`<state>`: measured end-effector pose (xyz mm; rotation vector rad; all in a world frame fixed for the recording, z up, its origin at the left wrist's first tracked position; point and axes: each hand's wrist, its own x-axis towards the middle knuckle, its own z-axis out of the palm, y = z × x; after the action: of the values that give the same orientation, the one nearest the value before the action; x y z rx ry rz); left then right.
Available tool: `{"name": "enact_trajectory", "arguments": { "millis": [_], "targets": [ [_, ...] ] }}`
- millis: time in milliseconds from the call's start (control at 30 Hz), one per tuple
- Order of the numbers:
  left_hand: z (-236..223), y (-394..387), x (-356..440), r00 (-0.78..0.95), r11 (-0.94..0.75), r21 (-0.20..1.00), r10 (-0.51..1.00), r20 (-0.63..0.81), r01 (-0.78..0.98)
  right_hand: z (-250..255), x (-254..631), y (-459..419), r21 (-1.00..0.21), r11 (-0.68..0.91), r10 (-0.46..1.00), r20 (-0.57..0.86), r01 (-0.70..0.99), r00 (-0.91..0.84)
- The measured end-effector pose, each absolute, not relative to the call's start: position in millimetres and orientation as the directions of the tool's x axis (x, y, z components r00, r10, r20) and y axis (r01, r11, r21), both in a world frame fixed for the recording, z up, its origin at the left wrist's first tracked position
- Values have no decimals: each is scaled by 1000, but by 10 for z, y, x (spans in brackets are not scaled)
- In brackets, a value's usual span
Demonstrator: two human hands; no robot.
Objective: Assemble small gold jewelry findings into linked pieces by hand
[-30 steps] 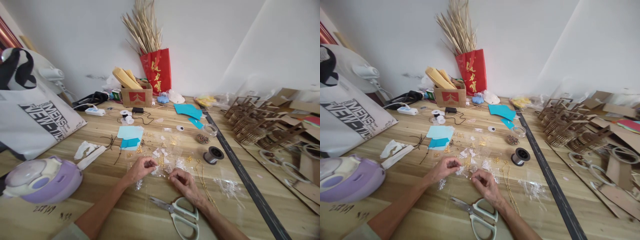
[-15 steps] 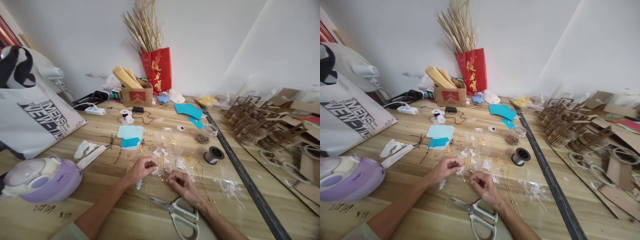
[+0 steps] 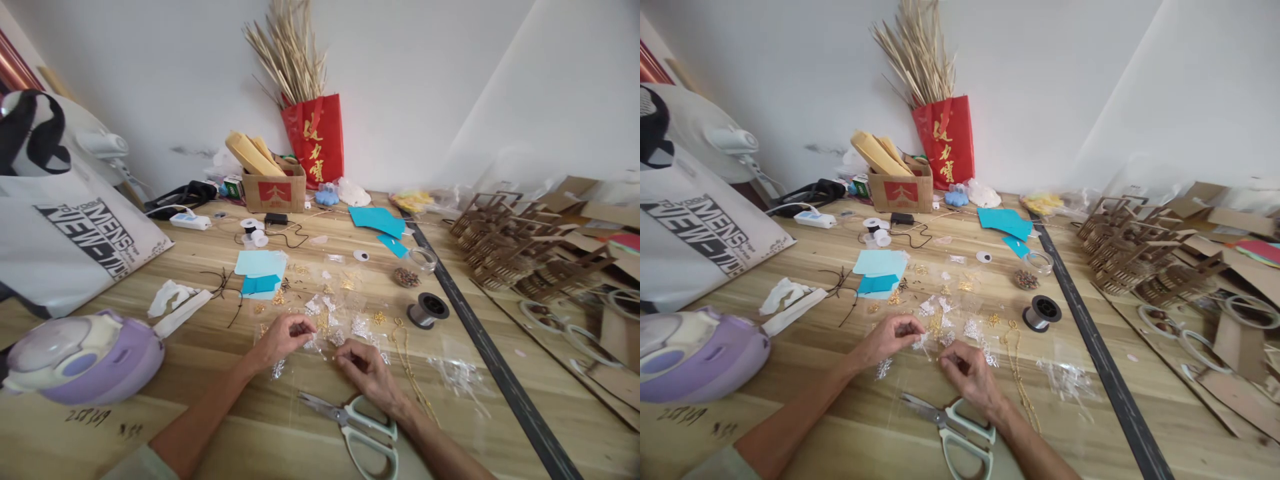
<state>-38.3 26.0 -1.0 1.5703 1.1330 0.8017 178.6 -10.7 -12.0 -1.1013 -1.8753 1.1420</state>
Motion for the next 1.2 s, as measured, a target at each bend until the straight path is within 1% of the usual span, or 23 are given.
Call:
{"name": "enact_trajectory", "arguments": {
  "millis": [100,167,367,533,733,1033,1200],
  "targets": [
    [-11,258,-377,336,-59,957,941,-41,283,-119,1788,-80,-970,115,910,16,216,-414],
    [-8,256,-374,334,-59,956,942,-43,288,-105,1789,-64,-986,34,905,-39,163,-423],
    [-4,261,-375,343,-88,947,939,-25,309,-40,1782,-43,-990,-52,872,-107,128,-478],
    [-19,261,-388,353,-107,942,935,-13,319,-53,1779,-38,-988,-65,876,-122,138,-466],
    [-62,270,-412,355,-116,934,935,-12,337,-106,1795,-23,-992,-10,890,-68,129,-451],
    [-76,302,-440,355,-129,930,935,-1,344,-91,1786,-29,-992,-50,882,-98,115,-462],
    [-82,306,-451,356,-120,934,934,-9,338,-96,1788,-22,-992,-41,882,-91,117,-462]
  ]
}}
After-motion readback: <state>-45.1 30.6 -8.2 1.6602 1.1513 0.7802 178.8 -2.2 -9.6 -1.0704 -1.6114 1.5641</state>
